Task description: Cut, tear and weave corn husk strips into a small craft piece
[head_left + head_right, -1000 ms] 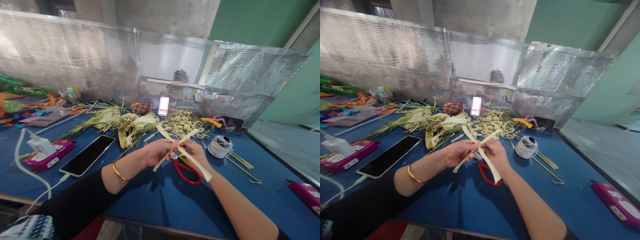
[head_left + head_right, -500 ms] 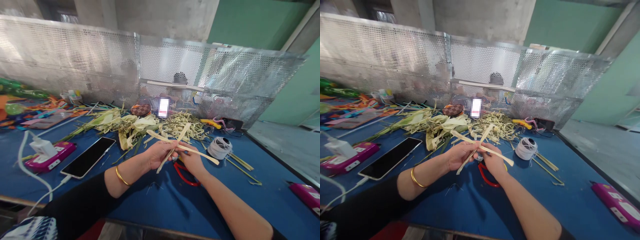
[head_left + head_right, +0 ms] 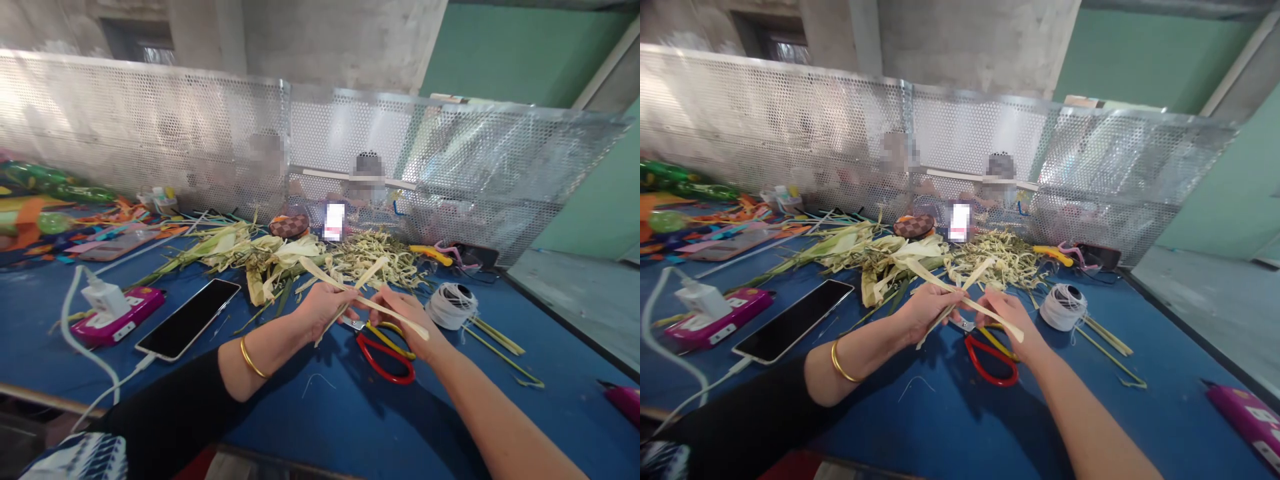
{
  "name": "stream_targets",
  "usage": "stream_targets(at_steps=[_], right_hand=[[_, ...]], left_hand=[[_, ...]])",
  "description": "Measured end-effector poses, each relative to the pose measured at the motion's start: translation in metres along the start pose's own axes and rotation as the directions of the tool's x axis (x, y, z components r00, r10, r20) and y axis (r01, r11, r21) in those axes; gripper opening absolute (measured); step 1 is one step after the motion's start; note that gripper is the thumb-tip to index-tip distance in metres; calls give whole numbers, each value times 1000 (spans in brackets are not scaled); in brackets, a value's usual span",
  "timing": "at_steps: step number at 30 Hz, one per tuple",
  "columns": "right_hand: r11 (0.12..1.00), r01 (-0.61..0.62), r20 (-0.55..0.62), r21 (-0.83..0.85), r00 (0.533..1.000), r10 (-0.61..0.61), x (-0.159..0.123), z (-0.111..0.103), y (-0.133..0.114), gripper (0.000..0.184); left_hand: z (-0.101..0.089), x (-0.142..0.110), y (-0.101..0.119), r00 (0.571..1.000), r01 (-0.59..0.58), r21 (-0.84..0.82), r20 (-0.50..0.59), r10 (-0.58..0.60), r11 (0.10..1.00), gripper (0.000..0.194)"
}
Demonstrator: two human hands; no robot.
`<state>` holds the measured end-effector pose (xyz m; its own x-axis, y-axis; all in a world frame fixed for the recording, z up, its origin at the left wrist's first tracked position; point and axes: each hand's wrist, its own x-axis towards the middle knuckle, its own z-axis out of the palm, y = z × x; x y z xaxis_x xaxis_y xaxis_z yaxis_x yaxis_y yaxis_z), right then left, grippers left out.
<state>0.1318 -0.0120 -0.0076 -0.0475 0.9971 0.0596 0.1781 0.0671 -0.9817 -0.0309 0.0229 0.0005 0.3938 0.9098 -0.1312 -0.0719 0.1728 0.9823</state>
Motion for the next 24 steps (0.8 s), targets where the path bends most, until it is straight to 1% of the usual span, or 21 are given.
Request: stream_targets(at_steps=[1,2,3,5,7,9,11,13,15,17,19,21,22,23,24], right_hand=[[998,-51,82,27,995,49,-2,-1,-3,47],[996,-87,143,10,986,84,-3,-1,-5,46],[994,-105,168,-35,980,110,-5,-1,-6,43],[983,-108,152,-146,980,131,-8,2,-7,35],[973,-87,146,-215,982,120,-10,5,-6,31],[969,-72,183,-238,976,117,-11,6,-4,31],[969,-81,184,-233,975,125,-10,5,-2,33],[983,-77,98,-166,991,95,-6,3,0,37],[998,-52,-36,-29,998,51,-2,3,3,39],[993,-26,-151,111,988,43,1,5,7,38],[984,-18,-217,180,975,57,3,8,10,37],[983,-23,-253,180,965,69,4,7,13,35],[988,-16,-287,152,956,59,5,5,14,34],[995,14,-343,96,939,20,5,2,14,32],[998,64,-423,-2,904,-58,5,-2,12,31]], left_hand=[[-1,1,1,1000,-3,23,-25,4,1000,12],[-1,1,1,999,9,43,-35,-7,999,14],[-2,1,2,999,28,57,-35,-26,998,16],[-2,2,2,999,49,65,-22,-48,997,19],[-1,3,0,999,37,62,-35,-34,997,19],[-1,5,-3,998,24,47,-60,-21,999,16],[-2,7,-5,998,61,15,-36,-60,998,15],[-4,7,-5,994,104,-13,31,-103,994,15],[-6,5,-4,985,130,3,113,-129,992,19],[-5,3,-3,974,138,66,171,-148,988,24],[-4,1,-3,970,136,149,181,-162,980,27],[-2,0,-3,976,120,211,155,-154,970,24],[-2,0,-3,978,112,233,147,-149,966,21],[-1,-1,-3,978,109,253,147,-150,961,20],[-1,-2,-3,975,110,274,156,-157,955,19]])
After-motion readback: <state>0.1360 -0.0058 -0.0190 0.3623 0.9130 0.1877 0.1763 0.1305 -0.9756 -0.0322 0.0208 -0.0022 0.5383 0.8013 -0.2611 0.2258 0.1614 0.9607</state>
